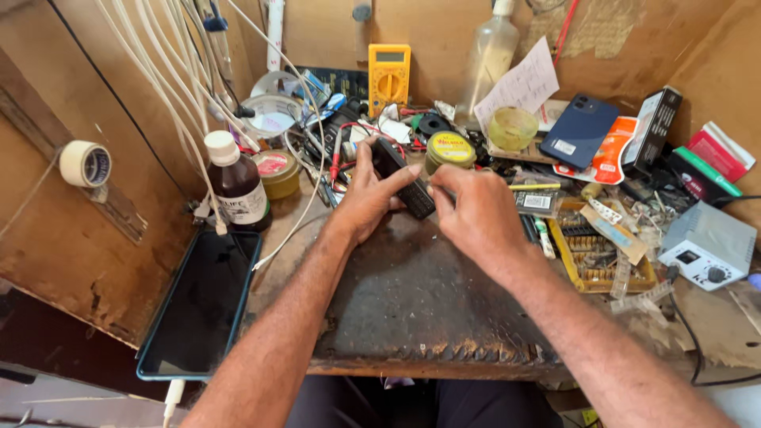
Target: The person holds a black feature phone, removes the back cover, and uses a small tool to pry and separate the phone's casing. They then use a cotton swab to clean the internal components and the edges of the device.
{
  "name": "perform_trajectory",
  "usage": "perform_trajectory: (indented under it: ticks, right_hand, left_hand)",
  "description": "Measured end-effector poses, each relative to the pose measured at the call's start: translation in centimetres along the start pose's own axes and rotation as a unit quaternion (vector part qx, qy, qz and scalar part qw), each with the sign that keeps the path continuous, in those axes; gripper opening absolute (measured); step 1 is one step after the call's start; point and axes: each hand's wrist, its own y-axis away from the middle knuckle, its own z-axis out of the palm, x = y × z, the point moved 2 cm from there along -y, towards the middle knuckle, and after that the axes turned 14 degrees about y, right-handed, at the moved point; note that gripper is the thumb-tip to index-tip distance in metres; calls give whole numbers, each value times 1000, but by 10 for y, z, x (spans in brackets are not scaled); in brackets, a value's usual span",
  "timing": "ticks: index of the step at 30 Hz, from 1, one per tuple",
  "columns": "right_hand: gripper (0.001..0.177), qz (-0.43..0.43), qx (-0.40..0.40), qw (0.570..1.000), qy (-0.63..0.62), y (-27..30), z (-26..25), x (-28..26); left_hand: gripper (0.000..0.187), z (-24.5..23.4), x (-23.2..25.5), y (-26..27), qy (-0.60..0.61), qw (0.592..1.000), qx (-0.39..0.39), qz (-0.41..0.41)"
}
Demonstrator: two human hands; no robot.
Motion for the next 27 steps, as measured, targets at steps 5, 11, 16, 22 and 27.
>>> perform_trajectory:
  ticks: [5,11,16,22,27]
  right_hand:
    - [7,-8,41,997,67,12,11,-9]
    - [6,96,41,979,-174,12,30,12]
    - [9,195,-107,932,-285,1,43,32]
    - [11,-4,39,993,-110,6,21,14]
    - [9,-98,77,987,98,16,10,-4]
  left_hand:
    - [74,3,1,3,11,1000,7,7]
    - [72,4,3,5,24,1000,-1,8]
    - [69,4,7,9,46,999,-15,-4]
    - [70,3,6,9,37,999,-10,5]
    - [70,4,4,5,33,999,29,14]
